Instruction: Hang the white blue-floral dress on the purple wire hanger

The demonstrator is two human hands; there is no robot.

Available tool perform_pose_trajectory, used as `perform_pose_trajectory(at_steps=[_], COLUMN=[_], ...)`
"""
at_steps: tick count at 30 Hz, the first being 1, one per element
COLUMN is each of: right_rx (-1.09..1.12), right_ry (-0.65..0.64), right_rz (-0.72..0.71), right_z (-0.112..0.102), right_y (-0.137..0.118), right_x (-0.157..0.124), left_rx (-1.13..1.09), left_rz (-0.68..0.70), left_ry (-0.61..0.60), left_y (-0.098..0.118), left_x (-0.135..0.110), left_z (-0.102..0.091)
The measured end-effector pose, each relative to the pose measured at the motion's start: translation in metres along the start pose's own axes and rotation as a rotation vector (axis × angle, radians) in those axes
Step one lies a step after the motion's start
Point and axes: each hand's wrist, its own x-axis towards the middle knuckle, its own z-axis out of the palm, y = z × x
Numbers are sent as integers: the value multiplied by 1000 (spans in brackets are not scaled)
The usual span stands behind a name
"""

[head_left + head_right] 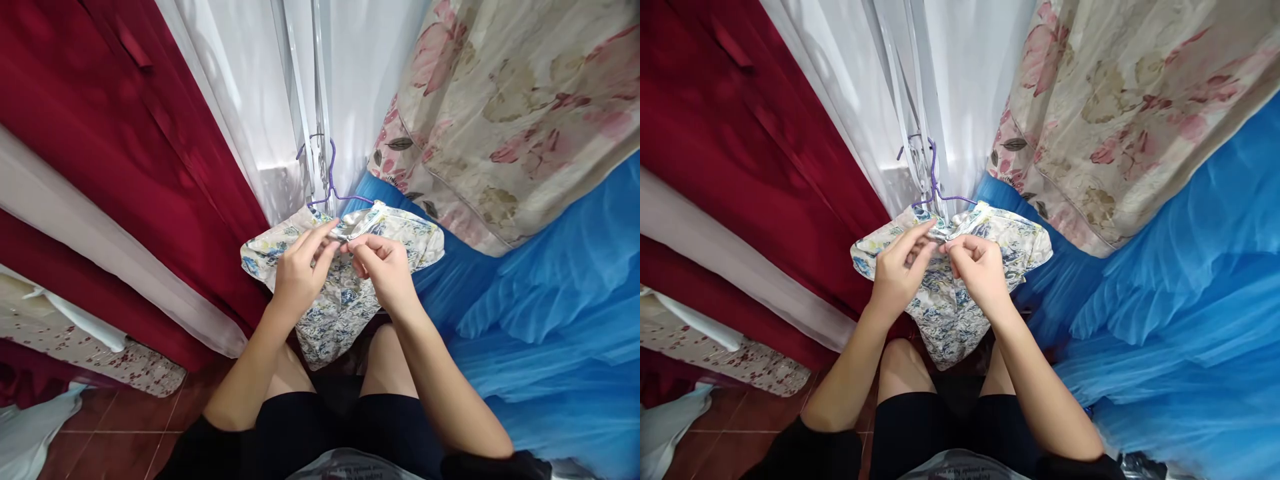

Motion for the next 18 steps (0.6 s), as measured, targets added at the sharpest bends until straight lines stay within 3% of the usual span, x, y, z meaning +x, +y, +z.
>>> perform_pose_trajectory(at_steps=[2, 5, 9, 13, 18], right_rx=[-54, -132, -64, 119, 80], right_ry=[28, 96, 90, 6, -36], right_rz=[-27, -77, -50, -29, -116], right_z=[2, 6, 12, 11, 12], right_y=[4, 21, 39, 35, 22], right_x=[1, 1, 0, 0, 1], left_rx=[53, 101, 90, 47, 17], left_rz=[80, 154, 127, 80, 70], left_ry=[-18, 34, 172, 115, 86], left_y=[3, 3, 3, 4, 3], left_x=[18, 25, 23, 21, 13], left_z=[1, 6, 3, 0, 6])
